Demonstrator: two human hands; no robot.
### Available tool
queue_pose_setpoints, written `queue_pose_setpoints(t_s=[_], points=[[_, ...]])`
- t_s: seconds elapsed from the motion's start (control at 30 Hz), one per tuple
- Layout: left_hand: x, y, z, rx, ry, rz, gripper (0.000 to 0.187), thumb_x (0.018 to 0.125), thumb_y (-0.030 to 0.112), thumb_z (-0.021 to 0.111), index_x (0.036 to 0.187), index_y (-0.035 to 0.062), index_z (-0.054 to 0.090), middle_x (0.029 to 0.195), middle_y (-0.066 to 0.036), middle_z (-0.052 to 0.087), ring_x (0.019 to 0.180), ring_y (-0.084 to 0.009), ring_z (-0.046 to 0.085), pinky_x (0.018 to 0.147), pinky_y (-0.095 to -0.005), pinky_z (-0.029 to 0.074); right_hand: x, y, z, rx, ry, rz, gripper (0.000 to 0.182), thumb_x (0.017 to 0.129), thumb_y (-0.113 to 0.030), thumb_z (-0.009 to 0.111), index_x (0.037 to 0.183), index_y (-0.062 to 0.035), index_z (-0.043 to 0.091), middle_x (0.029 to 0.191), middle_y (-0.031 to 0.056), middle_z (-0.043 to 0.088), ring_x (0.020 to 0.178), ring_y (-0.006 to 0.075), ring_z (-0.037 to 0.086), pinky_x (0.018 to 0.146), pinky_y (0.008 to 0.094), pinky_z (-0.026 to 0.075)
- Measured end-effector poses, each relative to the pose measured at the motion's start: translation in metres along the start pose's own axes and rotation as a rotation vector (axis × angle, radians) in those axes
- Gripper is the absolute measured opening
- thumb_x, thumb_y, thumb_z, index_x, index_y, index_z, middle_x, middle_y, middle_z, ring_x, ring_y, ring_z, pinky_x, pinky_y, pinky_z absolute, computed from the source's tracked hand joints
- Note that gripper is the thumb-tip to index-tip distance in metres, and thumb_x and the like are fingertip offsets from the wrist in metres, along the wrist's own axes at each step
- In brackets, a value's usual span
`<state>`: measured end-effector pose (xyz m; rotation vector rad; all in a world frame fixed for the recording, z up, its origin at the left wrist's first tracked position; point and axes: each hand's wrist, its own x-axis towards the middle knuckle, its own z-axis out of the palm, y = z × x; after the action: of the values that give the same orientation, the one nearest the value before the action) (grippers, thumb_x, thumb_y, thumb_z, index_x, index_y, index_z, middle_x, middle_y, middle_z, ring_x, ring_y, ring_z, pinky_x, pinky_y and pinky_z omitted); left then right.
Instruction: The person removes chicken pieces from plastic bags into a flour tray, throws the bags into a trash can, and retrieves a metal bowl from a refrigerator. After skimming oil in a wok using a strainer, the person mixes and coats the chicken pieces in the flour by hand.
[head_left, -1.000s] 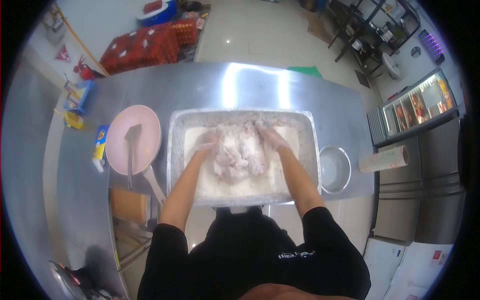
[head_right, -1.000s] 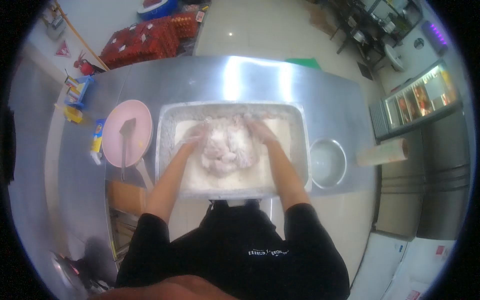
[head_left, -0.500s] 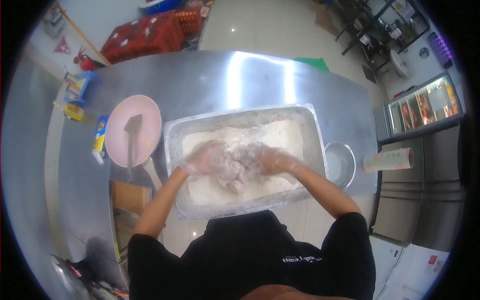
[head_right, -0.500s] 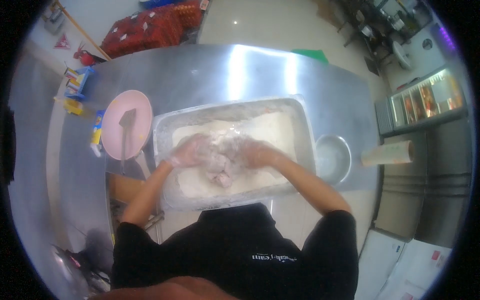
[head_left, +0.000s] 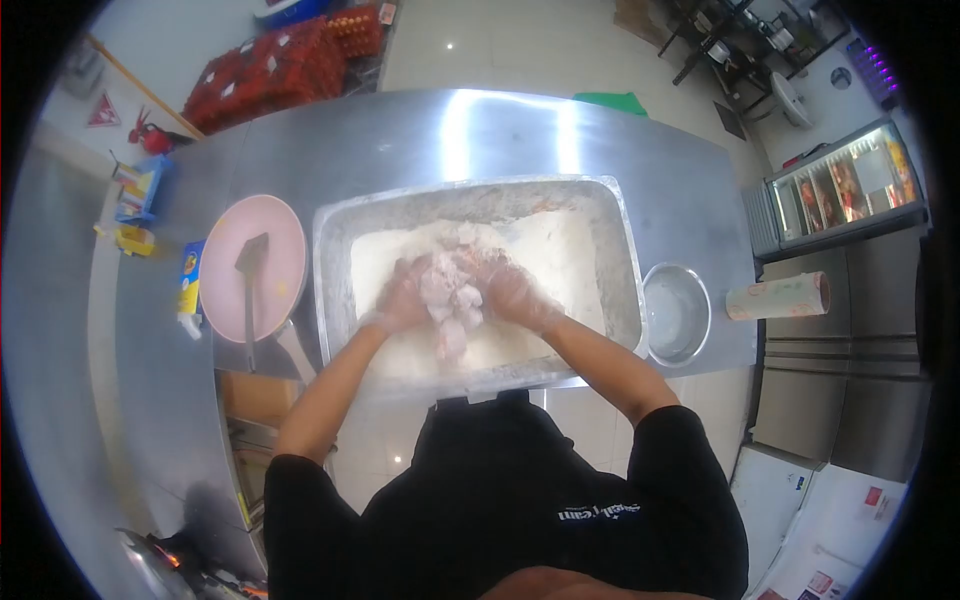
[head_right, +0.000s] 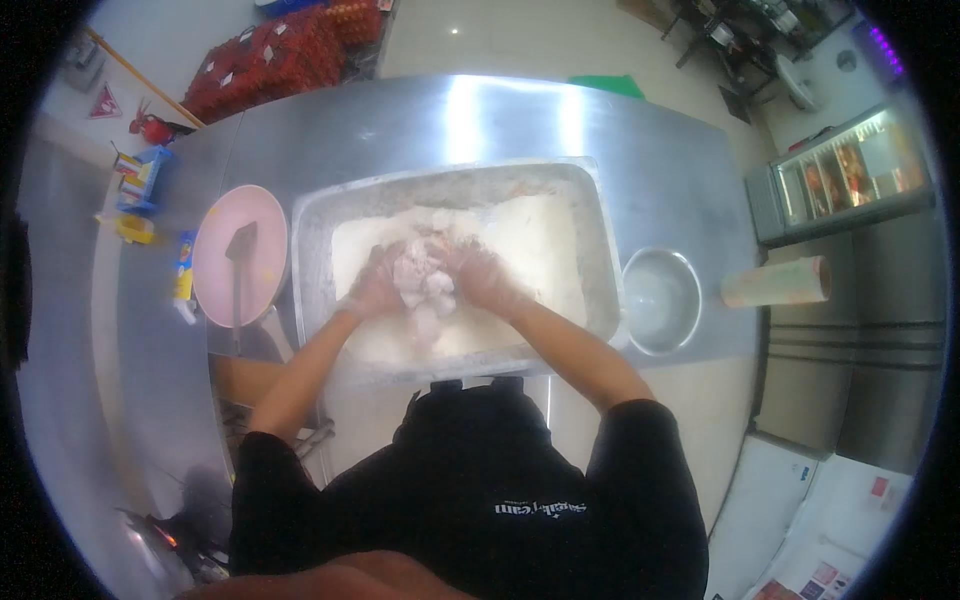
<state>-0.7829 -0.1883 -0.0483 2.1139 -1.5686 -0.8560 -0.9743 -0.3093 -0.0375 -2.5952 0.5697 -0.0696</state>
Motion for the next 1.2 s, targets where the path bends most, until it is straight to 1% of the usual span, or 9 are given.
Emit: queue_pose_setpoints(t_s=[0.27, 0.33, 0.47, 0.67, 0.77, 0.87, 0.93, 1.07, 1.2], points=[[-0.005, 0.008, -0.014, -0.473, 0.241, 0.056, 0.075, 0.065, 0.005, 0.077, 0.133, 0.0046, 0.045, 0.124, -0.016, 0.055, 0.114, -0.0252, 0.055, 0.092, -0.0339, 0.050, -0.014, 0.001, -0.019, 0.046, 0.105, 0.210, 0.055, 0.080, -0.011, 0.063, 0.134, -0.0144, 0.051, 0.124, 0.0158, 0.059, 0.114, 0.0323, 0.057, 0.096, 0.0404, 0.046], [-0.013, 0.020, -0.032, -0.504, 0.317, 0.039, 0.068, 0.065, 0.002, 0.076, 0.128, 0.0048, 0.050, 0.117, -0.012, 0.058, 0.112, -0.0219, 0.056, 0.089, -0.0318, 0.050, -0.003, 0.072, 0.034, 0.481, 0.194, 0.180, 0.056, 0.081, -0.010, 0.063, 0.134, -0.0085, 0.049, 0.122, 0.0192, 0.059, 0.110, 0.0327, 0.058, 0.092, 0.0413, 0.049], [-0.022, 0.028, -0.059, -0.504, 0.368, 0.017, 0.057, 0.068, 0.002, 0.075, 0.121, 0.0057, 0.055, 0.111, -0.008, 0.062, 0.107, -0.0183, 0.058, 0.085, -0.0300, 0.050, -0.007, 0.039, -0.068, 0.335, -0.074, 0.538, 0.048, 0.083, -0.008, 0.064, 0.128, 0.0018, 0.052, 0.122, 0.0197, 0.060, 0.107, 0.0299, 0.060, 0.093, 0.0392, 0.050], [-0.029, 0.052, -0.080, -0.695, 0.097, 0.125, 0.067, 0.075, 0.012, 0.078, 0.134, 0.0074, 0.047, 0.116, -0.011, 0.060, 0.109, -0.0208, 0.058, 0.092, -0.0312, 0.048, -0.016, 0.025, -0.069, 0.277, 0.396, 0.266, 0.043, 0.085, -0.013, 0.068, 0.125, -0.0073, 0.056, 0.115, 0.0161, 0.063, 0.092, 0.0237, 0.065, 0.072, 0.0342, 0.057], [-0.028, 0.034, -0.096, -0.616, -0.075, 0.003, 0.068, 0.082, 0.026, 0.073, 0.140, 0.0078, 0.041, 0.122, -0.012, 0.058, 0.116, -0.0235, 0.055, 0.099, -0.0339, 0.044, -0.033, -0.008, -0.117, 0.721, 0.230, 0.362, 0.053, 0.084, -0.017, 0.070, 0.133, -0.0112, 0.051, 0.119, 0.0173, 0.062, 0.100, 0.0264, 0.064, 0.078, 0.0367, 0.055], [-0.010, -0.010, -0.078, 0.085, -0.167, -0.225, 0.062, 0.090, 0.039, 0.063, 0.140, 0.0075, 0.042, 0.121, -0.013, 0.058, 0.113, -0.0248, 0.056, 0.100, -0.0337, 0.043, -0.045, 0.041, -0.101, 0.317, 0.084, 0.607, 0.067, 0.086, -0.024, 0.070, 0.142, -0.0062, 0.040, 0.126, 0.0180, 0.058, 0.109, 0.0292, 0.060, 0.081, 0.0392, 0.055], [0.018, -0.077, -0.010, 0.178, -0.297, 0.010, 0.062, 0.093, 0.044, 0.056, 0.140, 0.0072, 0.042, 0.117, -0.012, 0.059, 0.107, -0.0237, 0.058, 0.096, -0.0324, 0.044, -0.078, 0.116, -0.026, 0.058, -0.129, 0.463, 0.072, 0.087, -0.029, 0.069, 0.145, -0.0042, 0.035, 0.126, 0.0181, 0.057, 0.109, 0.0278, 0.060, 0.080, 0.0369, 0.055], [0.023, -0.021, -0.015, -0.262, -0.533, -0.167, 0.061, 0.095, 0.049, 0.051, 0.141, 0.0090, 0.043, 0.116, -0.009, 0.060, 0.098, -0.0211, 0.058, 0.089, -0.0318, 0.046, -0.067, 0.067, 0.002, 0.625, -0.312, 0.575, 0.075, 0.089, -0.034, 0.064, 0.147, -0.0009, 0.030, 0.124, 0.0187, 0.059, 0.109, 0.0252, 0.060, 0.080, 0.0311, 0.054], [0.020, -0.015, 0.014, -0.639, -0.436, -0.130, 0.047, 0.094, 0.035, 0.052, 0.129, 0.0052, 0.054, 0.123, -0.011, 0.058, 0.113, -0.0241, 0.054, 0.096, -0.0370, 0.043, -0.022, 0.034, -0.019, 0.807, -0.401, 0.306, 0.073, 0.083, -0.040, 0.069, 0.138, 0.0011, 0.045, 0.118, 0.0170, 0.061, 0.102, 0.0259, 0.059, 0.086, 0.0351, 0.047]])
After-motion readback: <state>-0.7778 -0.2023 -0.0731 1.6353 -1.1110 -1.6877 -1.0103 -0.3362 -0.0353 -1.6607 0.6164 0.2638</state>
